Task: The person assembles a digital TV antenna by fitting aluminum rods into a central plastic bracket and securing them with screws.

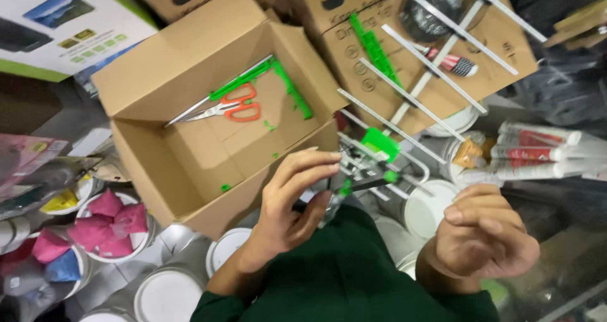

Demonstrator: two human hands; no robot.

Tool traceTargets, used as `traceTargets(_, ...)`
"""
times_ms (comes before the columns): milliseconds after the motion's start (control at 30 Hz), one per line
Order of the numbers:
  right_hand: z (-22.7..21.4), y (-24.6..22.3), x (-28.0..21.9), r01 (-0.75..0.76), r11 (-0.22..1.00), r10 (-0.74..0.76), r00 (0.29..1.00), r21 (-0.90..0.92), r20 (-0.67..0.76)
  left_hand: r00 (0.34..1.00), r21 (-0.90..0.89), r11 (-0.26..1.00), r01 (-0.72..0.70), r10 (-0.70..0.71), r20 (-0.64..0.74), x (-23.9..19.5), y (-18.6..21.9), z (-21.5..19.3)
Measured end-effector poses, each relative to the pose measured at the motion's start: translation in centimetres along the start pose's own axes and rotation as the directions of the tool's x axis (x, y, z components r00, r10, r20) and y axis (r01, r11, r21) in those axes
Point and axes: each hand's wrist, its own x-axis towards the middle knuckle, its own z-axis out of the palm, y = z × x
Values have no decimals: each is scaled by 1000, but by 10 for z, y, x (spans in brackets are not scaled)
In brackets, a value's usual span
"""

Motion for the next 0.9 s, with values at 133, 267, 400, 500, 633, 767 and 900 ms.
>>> traceTargets(133, 56, -43, -17, -75, 997, 73, 982, 9, 173, 998, -36, 998, 58, -58, -6, -24, -20, -47)
traceTargets(267, 108, -62, -6, -80, 964, 204, 833, -253, 514, 993, 89, 989, 115, -114, -19, -50, -44, -84)
traceTargets(400, 141, -60, -2, 181, 766, 294, 754, -616, 588, 978, 312, 929, 201, -172, -117, -64, -77, -110)
traceTargets(500, 146, -54, -7, 82, 742, 405, 737, -666, 542, 970, 347, 907, 238, -207, -124, -69, -84, -120)
traceTargets(633, 170, -42, -15, 72, 820, 392, 652, -568, 649, 977, 368, 905, 211, -200, -69, -63, -77, -122)
traceTargets(767, 216, -13, -13, 122, 880, 340, 512, -458, 789, 978, 435, 880, 192, -211, -4, -60, -68, -137)
traceTargets(900, 269, 25, -26, 221, 941, 169, 353, -257, 920, 972, 555, 806, 206, -234, -22, -64, -71, -158)
